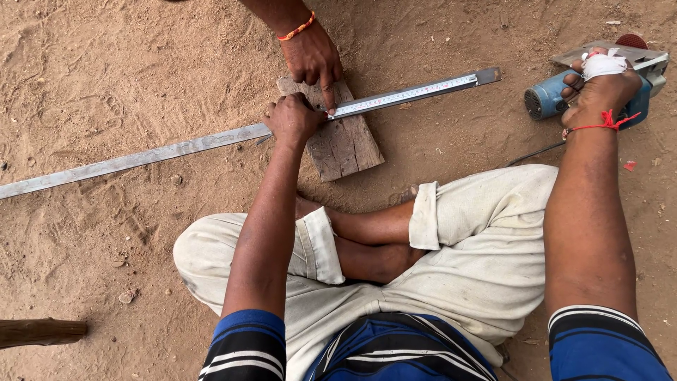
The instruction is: The person measures a metal bar using a tape measure and marks it with a pencil. They then use an angle grinder to cut the metal bar at the marked point while sitting on the ground.
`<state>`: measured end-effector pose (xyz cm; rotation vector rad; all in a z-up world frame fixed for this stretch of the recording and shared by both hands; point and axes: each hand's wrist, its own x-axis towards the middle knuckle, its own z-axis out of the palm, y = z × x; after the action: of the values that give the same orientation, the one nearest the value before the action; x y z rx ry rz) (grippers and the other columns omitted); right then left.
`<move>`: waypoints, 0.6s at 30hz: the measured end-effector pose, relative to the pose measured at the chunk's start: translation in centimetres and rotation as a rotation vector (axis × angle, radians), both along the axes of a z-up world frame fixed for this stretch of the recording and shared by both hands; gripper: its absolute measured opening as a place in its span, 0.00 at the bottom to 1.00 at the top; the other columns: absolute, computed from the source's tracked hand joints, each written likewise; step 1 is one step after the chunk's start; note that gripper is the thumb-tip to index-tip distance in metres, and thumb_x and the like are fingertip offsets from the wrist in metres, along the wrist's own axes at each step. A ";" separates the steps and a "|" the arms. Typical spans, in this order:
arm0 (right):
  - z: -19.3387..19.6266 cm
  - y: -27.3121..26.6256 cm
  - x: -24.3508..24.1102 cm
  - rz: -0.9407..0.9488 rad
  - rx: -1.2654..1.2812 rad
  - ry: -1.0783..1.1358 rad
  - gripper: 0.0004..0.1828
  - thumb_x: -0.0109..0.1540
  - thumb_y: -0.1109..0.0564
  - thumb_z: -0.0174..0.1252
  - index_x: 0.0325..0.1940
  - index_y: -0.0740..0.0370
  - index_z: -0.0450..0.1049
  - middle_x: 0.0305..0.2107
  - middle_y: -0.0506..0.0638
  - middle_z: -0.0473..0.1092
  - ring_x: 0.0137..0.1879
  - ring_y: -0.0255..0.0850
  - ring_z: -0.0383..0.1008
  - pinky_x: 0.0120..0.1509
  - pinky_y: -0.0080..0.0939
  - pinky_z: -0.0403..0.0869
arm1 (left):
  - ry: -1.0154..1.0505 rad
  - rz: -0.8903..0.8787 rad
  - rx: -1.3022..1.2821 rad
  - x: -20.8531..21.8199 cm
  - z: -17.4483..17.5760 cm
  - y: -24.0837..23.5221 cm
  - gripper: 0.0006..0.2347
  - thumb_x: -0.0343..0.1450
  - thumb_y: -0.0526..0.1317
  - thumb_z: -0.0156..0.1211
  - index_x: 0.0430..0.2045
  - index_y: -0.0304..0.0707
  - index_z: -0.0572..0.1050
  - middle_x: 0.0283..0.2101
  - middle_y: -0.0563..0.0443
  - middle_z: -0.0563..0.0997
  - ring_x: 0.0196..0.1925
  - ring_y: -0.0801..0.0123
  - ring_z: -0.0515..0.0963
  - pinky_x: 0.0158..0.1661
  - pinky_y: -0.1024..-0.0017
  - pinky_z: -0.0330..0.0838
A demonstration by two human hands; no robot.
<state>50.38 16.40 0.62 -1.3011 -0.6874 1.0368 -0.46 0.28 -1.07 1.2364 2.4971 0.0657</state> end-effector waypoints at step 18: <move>0.4 -0.3 -0.2 0.005 -0.008 0.004 0.08 0.67 0.57 0.62 0.48 0.62 0.78 0.28 0.51 0.78 0.23 0.36 0.76 0.21 0.34 0.69 | -0.008 0.019 -0.010 0.3 0.6 -0.2 0.28 0.59 0.62 0.75 0.45 0.45 0.79 0.48 0.48 0.79 0.56 0.55 0.71 0.56 0.53 0.62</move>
<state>50.19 16.07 1.03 -1.3041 -0.6843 1.0465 -0.12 0.11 -0.48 1.2065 2.4992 0.0634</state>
